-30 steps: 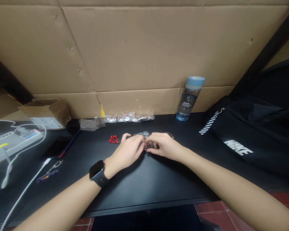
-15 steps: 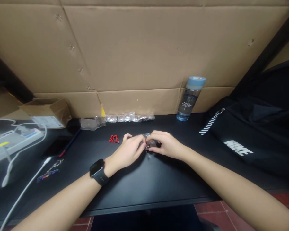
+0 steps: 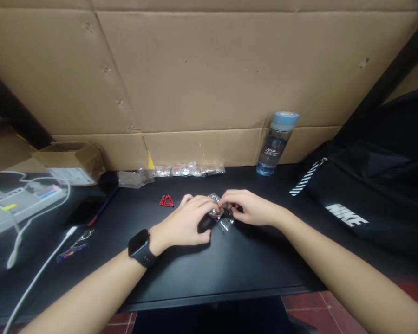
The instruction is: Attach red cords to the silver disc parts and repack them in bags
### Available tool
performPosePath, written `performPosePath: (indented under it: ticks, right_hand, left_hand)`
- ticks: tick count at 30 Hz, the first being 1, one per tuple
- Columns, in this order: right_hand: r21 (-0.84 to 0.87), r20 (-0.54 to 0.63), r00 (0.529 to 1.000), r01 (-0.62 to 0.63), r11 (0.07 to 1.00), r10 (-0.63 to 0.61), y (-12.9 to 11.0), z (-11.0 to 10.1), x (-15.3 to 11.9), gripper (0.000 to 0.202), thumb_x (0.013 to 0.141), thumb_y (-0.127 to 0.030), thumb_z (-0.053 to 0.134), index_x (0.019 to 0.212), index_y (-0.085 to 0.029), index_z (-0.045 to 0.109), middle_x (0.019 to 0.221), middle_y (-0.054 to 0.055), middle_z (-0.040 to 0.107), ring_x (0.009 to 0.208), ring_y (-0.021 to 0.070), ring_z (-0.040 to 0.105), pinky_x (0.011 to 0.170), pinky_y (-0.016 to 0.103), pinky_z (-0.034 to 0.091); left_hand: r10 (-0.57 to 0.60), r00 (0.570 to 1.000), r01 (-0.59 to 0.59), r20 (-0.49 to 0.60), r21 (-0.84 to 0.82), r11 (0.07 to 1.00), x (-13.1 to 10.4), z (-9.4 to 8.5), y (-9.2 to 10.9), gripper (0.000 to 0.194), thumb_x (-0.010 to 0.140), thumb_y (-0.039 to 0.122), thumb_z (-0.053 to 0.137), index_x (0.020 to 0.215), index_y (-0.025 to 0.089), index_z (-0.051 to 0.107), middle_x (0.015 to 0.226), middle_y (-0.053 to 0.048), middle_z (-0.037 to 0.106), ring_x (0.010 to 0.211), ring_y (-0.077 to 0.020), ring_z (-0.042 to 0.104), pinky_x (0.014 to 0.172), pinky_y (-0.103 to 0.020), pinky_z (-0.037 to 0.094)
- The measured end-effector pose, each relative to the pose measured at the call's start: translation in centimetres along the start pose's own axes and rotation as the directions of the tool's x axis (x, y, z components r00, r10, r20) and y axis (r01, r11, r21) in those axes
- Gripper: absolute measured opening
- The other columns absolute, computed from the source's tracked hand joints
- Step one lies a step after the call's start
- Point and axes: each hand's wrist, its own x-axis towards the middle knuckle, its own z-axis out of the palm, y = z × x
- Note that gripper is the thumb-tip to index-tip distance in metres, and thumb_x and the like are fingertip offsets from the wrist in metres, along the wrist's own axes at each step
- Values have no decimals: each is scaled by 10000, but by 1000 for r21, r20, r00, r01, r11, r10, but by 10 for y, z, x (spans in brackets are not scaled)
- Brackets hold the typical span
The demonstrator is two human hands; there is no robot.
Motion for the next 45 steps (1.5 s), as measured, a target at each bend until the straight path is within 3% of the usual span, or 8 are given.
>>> performPosePath:
  ticks: [6, 12, 17, 24, 29, 33, 38, 45]
  right_hand:
    - [10, 24, 1000, -19, 1000, 18, 12, 0, -1, 446, 847, 12, 673, 1228, -219, 694, 1129, 62, 709, 1019, 197, 673, 919, 296, 523]
    - [49, -26, 999, -34, 998, 35, 14, 6, 3, 88, 960, -247, 725, 1032, -208, 758, 989, 46, 755, 898, 181, 703, 850, 289, 530]
    - [38, -136, 989, -58, 998, 62, 9, 7, 5, 99, 975, -272, 705, 926, -208, 762, 896, 36, 754, 788, 166, 676, 754, 280, 512]
    - [200, -361, 915, -115, 973, 182, -4, 9, 7, 126, 969, -308, 692, 928, -195, 728, 833, 34, 749, 701, 157, 670, 662, 275, 522]
    - [294, -372, 894, -144, 945, 252, -8, 19, 9, 119, 942, -310, 716, 901, -198, 717, 771, 18, 749, 646, 151, 679, 634, 272, 532]
    - [325, -354, 900, -134, 936, 252, -7, 21, 9, 124, 944, -323, 716, 904, -205, 711, 806, 22, 763, 680, 156, 698, 666, 281, 552]
    - [384, -284, 923, -140, 912, 261, -2, 19, 8, 145, 900, -322, 762, 971, -202, 722, 919, 45, 787, 770, 177, 733, 738, 302, 586]
    - [292, -317, 908, -180, 939, 273, -4, 15, 8, 129, 926, -317, 719, 894, -195, 746, 800, 34, 761, 704, 173, 693, 694, 302, 550]
  left_hand:
    - [-61, 998, 62, -21, 6, 998, 2, 6, 0, 386, 881, 292, 698, 1240, 290, 559, 1282, -30, 693, 1198, -254, 634, 998, -414, 316]
    - [-87, 993, 88, -73, 6, 996, 3, 7, -3, 339, 909, 348, 751, 1192, 276, 579, 1220, -8, 713, 1132, -227, 660, 1026, -426, 281]
    - [-94, 982, 94, -163, -12, 996, 5, 8, -6, 104, 1006, 350, 642, 1052, 259, 657, 1104, 12, 760, 999, -190, 693, 993, -403, 310]
    - [-243, 925, 208, -291, -146, 967, 4, -7, 0, 188, 1028, 415, 582, 994, 266, 690, 1042, 43, 790, 900, -193, 705, 976, -394, 357]
    - [-167, 965, 142, -204, -135, 981, 5, 3, -4, 458, 804, 523, 845, 1148, 289, 654, 1120, 34, 777, 974, -222, 699, 960, -391, 348]
    - [-194, 943, 171, -270, -107, 980, 7, 11, -12, 160, 958, 426, 719, 977, 268, 698, 1015, 48, 798, 874, -181, 706, 918, -390, 322]
    - [-231, 923, 199, -308, -134, 971, 7, 3, -13, 152, 989, 408, 676, 944, 271, 721, 1007, 58, 812, 816, -174, 702, 950, -394, 342]
    - [-209, 901, 198, -381, -66, 978, 3, -6, -12, 164, 998, 389, 662, 923, 256, 722, 963, 42, 812, 780, -168, 686, 935, -396, 348]
